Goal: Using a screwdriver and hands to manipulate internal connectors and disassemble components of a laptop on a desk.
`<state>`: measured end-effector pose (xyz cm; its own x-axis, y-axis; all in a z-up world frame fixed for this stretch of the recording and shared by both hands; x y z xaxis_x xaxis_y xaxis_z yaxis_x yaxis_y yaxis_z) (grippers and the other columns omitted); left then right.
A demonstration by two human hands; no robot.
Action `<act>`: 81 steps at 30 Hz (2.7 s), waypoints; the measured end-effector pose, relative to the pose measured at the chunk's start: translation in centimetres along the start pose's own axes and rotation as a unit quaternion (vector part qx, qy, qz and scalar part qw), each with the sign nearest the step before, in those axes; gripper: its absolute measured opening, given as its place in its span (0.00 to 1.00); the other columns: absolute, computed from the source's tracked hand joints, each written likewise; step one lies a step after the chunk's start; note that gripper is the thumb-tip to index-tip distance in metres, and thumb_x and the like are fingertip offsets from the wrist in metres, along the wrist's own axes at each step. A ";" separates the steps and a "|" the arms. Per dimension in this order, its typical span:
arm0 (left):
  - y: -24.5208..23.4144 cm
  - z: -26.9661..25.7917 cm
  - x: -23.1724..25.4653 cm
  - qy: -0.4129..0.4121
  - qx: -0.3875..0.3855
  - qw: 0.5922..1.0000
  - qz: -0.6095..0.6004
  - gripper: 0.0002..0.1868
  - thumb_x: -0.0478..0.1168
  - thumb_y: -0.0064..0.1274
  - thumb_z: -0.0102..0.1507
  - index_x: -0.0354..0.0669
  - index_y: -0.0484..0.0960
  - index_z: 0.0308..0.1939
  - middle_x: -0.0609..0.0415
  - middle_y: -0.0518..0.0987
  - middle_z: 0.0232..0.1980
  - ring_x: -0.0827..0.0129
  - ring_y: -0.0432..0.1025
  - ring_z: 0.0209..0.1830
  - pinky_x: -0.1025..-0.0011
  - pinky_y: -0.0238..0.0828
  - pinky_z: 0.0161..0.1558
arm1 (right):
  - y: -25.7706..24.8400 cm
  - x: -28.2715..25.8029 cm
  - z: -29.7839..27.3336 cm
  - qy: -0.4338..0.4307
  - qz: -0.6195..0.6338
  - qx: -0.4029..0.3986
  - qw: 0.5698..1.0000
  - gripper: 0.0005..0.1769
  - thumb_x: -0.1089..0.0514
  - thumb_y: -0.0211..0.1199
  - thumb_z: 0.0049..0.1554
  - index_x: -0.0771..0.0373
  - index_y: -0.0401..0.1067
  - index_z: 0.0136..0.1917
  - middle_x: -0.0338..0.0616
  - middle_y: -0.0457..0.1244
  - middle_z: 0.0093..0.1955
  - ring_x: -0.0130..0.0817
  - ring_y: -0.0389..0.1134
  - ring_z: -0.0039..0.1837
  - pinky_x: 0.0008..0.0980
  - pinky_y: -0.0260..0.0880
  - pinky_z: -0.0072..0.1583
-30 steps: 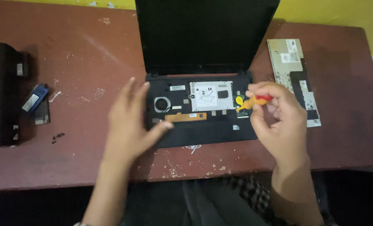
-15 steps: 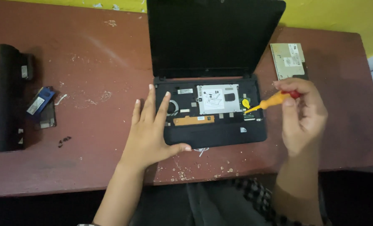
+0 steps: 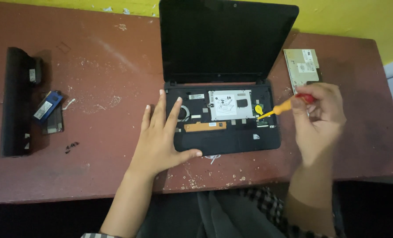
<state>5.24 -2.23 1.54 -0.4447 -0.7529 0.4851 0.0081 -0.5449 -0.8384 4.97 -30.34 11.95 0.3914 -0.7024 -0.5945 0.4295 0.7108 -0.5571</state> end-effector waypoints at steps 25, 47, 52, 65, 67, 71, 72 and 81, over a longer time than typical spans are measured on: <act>-0.9 0.5 0.0 -0.006 0.006 1.000 -0.026 0.67 0.72 0.68 0.46 0.37 0.51 0.73 0.26 0.42 0.75 0.40 0.36 0.77 0.44 0.31 0.69 | 1.9 3.3 3.9 0.001 0.086 -0.081 0.993 0.07 0.68 0.52 0.61 0.66 0.71 0.49 0.46 0.65 0.52 0.33 0.66 0.55 0.26 0.64 0.57; -1.7 1.1 0.4 -0.016 0.002 0.998 -0.061 0.61 0.75 0.53 0.50 0.42 0.51 0.74 0.27 0.43 0.75 0.36 0.46 0.73 0.41 0.34 0.67 | 1.3 6.0 3.2 0.032 -0.041 -0.062 0.997 0.11 0.69 0.64 0.57 0.74 0.71 0.54 0.55 0.60 0.56 0.41 0.64 0.55 0.33 0.69 0.52; -1.9 0.7 0.5 -0.011 0.029 0.998 -0.062 0.60 0.74 0.55 0.50 0.42 0.51 0.74 0.26 0.44 0.74 0.35 0.47 0.73 0.40 0.37 0.67 | 1.5 5.2 3.2 0.045 -0.068 -0.042 0.996 0.11 0.70 0.64 0.58 0.74 0.71 0.55 0.54 0.61 0.57 0.41 0.63 0.58 0.33 0.61 0.61; -2.4 1.1 0.6 0.002 -0.046 0.994 -0.103 0.75 0.72 0.70 0.34 0.40 0.49 0.74 0.25 0.40 0.75 0.37 0.35 0.77 0.42 0.25 0.68 | 1.0 7.7 3.0 0.053 0.098 -0.047 0.993 0.07 0.73 0.53 0.59 0.71 0.63 0.52 0.57 0.63 0.56 0.42 0.66 0.61 0.33 0.67 0.64; -2.3 1.3 0.5 0.000 -0.060 0.993 -0.105 0.76 0.71 0.73 0.34 0.39 0.49 0.74 0.24 0.38 0.75 0.36 0.33 0.77 0.43 0.24 0.68 | 1.2 7.6 3.3 0.013 0.134 -0.052 0.990 0.05 0.70 0.54 0.60 0.69 0.64 0.51 0.55 0.61 0.56 0.43 0.65 0.63 0.35 0.68 0.64; -1.0 1.0 0.4 0.005 -0.067 0.996 -0.051 0.79 0.74 0.75 0.34 0.43 0.47 0.75 0.28 0.37 0.76 0.34 0.36 0.75 0.41 0.25 0.67 | 1.1 6.8 3.2 0.018 0.105 -0.034 0.994 0.09 0.76 0.62 0.54 0.74 0.68 0.49 0.57 0.61 0.52 0.38 0.65 0.54 0.29 0.71 0.57; -1.0 1.0 0.3 0.006 -0.061 0.997 -0.040 0.79 0.72 0.79 0.35 0.45 0.47 0.76 0.29 0.37 0.76 0.35 0.37 0.76 0.41 0.25 0.68 | 1.3 6.5 3.2 0.025 0.117 -0.033 0.992 0.12 0.77 0.62 0.55 0.77 0.68 0.53 0.59 0.62 0.55 0.40 0.66 0.55 0.29 0.72 0.58; -0.4 0.9 -0.1 0.005 -0.041 0.999 -0.003 0.78 0.73 0.80 0.33 0.45 0.50 0.74 0.30 0.40 0.76 0.39 0.41 0.75 0.41 0.31 0.67 | 1.5 6.8 3.6 -0.006 0.173 -0.044 0.984 0.12 0.69 0.63 0.56 0.69 0.68 0.54 0.53 0.60 0.55 0.37 0.64 0.58 0.29 0.72 0.60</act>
<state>6.11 -2.32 2.08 -0.4543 -0.7458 0.4872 -0.0674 -0.5166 -0.8536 11.19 -34.14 9.18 0.5116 -0.4172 -0.7511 0.1961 0.9078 -0.3707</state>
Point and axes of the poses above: each hand's wrist, its own z-axis towards the middle knuckle, its own y-axis out of the palm, x = y × z, the point moved 6 cm from there along z, towards the middle knuckle
